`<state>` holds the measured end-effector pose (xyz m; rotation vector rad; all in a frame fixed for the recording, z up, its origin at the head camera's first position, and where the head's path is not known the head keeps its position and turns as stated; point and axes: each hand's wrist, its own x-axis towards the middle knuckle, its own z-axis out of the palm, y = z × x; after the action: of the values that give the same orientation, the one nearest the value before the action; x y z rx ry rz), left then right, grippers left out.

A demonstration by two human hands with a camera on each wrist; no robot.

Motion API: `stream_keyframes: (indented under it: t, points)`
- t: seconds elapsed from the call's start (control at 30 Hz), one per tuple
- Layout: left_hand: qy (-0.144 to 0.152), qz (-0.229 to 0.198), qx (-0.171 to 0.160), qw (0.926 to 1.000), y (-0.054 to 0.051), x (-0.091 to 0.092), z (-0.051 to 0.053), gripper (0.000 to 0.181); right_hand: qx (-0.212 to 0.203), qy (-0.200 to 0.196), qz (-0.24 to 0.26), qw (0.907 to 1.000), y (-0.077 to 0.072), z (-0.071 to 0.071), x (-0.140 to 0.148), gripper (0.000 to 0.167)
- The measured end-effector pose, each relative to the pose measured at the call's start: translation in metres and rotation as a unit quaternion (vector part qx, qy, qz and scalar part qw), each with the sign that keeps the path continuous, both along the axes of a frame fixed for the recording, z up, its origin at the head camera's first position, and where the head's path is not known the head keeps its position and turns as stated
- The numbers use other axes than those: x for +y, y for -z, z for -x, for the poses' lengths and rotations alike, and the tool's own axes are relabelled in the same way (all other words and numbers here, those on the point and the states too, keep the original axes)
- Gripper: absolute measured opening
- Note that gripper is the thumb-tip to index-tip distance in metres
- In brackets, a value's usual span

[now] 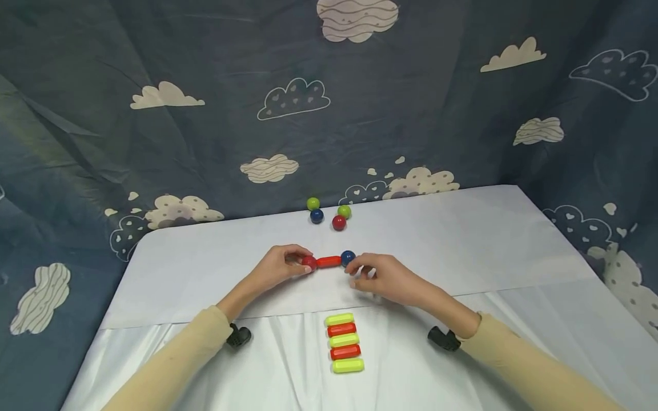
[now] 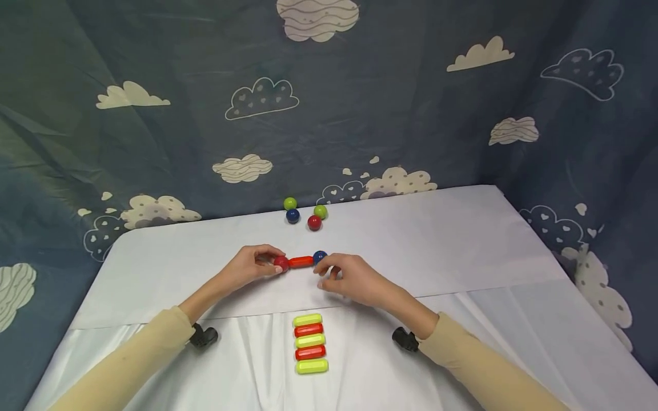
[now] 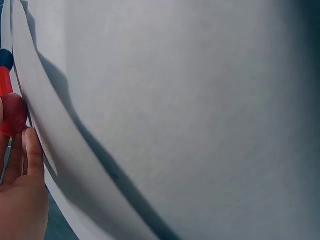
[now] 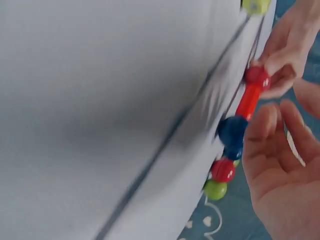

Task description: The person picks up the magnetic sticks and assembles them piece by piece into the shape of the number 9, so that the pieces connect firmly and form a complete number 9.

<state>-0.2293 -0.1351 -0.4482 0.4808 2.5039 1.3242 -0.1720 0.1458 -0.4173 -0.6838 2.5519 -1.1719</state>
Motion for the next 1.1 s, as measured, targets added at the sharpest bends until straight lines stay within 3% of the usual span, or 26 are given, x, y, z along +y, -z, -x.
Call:
stream_keyframes:
  t: [0.17,0.3,0.43,0.77,1.1]
  points:
    - [0.008,-0.006,-0.006,0.9999,0.000,-0.003,0.001,0.029,-0.029,-0.066,-0.025,0.9971,0.004,-0.014,-0.008,0.023]
    - [0.005,-0.007,-0.007,0.9999,0.000,-0.003,0.001,0.029,-0.053,-0.105,-0.047,0.9919,0.007,-0.015,-0.015,0.022]
    - [0.003,-0.005,-0.008,1.0000,-0.001,-0.001,0.002,0.030,-0.048,-0.133,-0.062,0.9880,0.009,-0.013,-0.019,0.019]
    - [-0.008,-0.016,-0.027,0.9995,-0.003,-0.002,0.002,0.031,-0.052,-0.144,-0.088,0.9843,0.006,-0.009,-0.028,0.020]
    - [-0.032,-0.023,-0.071,0.9967,-0.003,-0.001,0.004,0.030,-0.130,-0.116,0.006,0.9846,0.002,0.009,-0.036,0.026]
